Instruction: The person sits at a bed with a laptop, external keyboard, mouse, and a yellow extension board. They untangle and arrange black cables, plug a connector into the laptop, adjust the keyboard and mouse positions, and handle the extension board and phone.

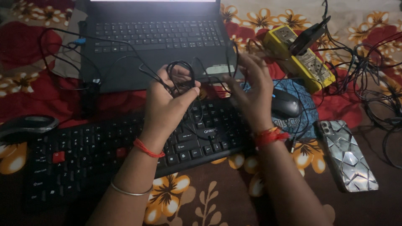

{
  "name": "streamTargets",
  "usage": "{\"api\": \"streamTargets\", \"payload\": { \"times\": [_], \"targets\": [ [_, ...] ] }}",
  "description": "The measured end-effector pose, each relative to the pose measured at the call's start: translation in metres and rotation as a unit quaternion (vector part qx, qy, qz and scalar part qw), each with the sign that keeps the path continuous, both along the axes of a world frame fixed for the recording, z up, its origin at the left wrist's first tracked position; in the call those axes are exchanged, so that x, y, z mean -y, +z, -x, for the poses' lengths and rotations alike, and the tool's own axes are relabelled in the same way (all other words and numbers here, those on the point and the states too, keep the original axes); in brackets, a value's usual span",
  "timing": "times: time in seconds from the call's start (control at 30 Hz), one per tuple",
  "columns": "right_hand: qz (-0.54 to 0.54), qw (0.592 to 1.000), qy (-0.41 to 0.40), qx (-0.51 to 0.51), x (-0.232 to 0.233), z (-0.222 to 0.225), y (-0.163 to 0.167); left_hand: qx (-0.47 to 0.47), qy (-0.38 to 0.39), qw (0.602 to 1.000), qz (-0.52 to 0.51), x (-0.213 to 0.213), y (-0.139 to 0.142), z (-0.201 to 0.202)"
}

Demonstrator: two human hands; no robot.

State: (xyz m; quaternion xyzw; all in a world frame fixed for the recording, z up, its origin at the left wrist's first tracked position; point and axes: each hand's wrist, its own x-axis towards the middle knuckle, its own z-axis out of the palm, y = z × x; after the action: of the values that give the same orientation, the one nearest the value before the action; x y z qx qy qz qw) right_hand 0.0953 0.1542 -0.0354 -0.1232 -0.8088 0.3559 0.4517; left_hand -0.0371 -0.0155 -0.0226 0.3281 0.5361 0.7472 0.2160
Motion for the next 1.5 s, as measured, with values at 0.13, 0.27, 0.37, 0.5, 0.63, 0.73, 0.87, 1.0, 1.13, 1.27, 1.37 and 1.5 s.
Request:
{"api": "streamTargets", "payload": {
  "times": [0.13,0.27,0.37,0.5,0.63,0.73,0.87,1.0,1.13,1.27,1.37,1.5],
  "targets": [
    [-0.082,0.995,-0.061,0.005,0.012,0.000,0.006,0.009,0.012,1.000,-0.002,-0.002,-0.001,0.002],
    [0.069,0.994,0.056,-0.068,0.010,-0.004,0.007,-0.030,0.064,0.996,0.046,0.000,-0.006,0.002],
    [0.154,0.963,0.158,-0.153,0.004,-0.006,0.002,-0.031,0.072,0.997,0.003,-0.001,-0.012,0.004],
    [0.159,0.952,0.163,-0.204,-0.005,-0.006,-0.004,-0.104,0.107,0.988,0.047,0.001,-0.020,0.011],
    [0.170,0.943,0.181,-0.223,-0.010,-0.008,-0.005,-0.128,0.085,0.986,0.068,0.010,-0.015,0.018],
    [0.183,0.927,0.201,-0.257,-0.012,-0.009,-0.003,-0.261,0.162,0.938,0.161,0.024,0.005,0.025],
    [0.123,0.942,0.164,-0.265,-0.010,-0.011,0.003,-0.280,0.166,0.820,0.471,0.051,0.040,0.030],
    [0.168,0.917,0.191,-0.307,-0.005,-0.011,0.010,-0.363,0.306,0.754,0.454,0.059,0.056,0.017],
    [0.304,0.847,0.214,-0.380,-0.007,-0.015,0.019,-0.487,0.414,0.722,0.266,0.054,0.058,-0.007],
    [0.520,0.671,0.295,-0.438,-0.019,-0.022,0.026,-0.480,0.227,0.842,0.091,0.014,0.044,-0.052],
    [0.582,0.560,0.394,-0.439,-0.027,-0.030,0.028,-0.514,0.160,0.839,0.073,0.003,0.034,-0.071],
    [0.625,0.471,0.440,-0.441,-0.029,-0.036,0.028,-0.545,0.173,0.816,0.081,-0.008,0.035,-0.074]
  ]
}}
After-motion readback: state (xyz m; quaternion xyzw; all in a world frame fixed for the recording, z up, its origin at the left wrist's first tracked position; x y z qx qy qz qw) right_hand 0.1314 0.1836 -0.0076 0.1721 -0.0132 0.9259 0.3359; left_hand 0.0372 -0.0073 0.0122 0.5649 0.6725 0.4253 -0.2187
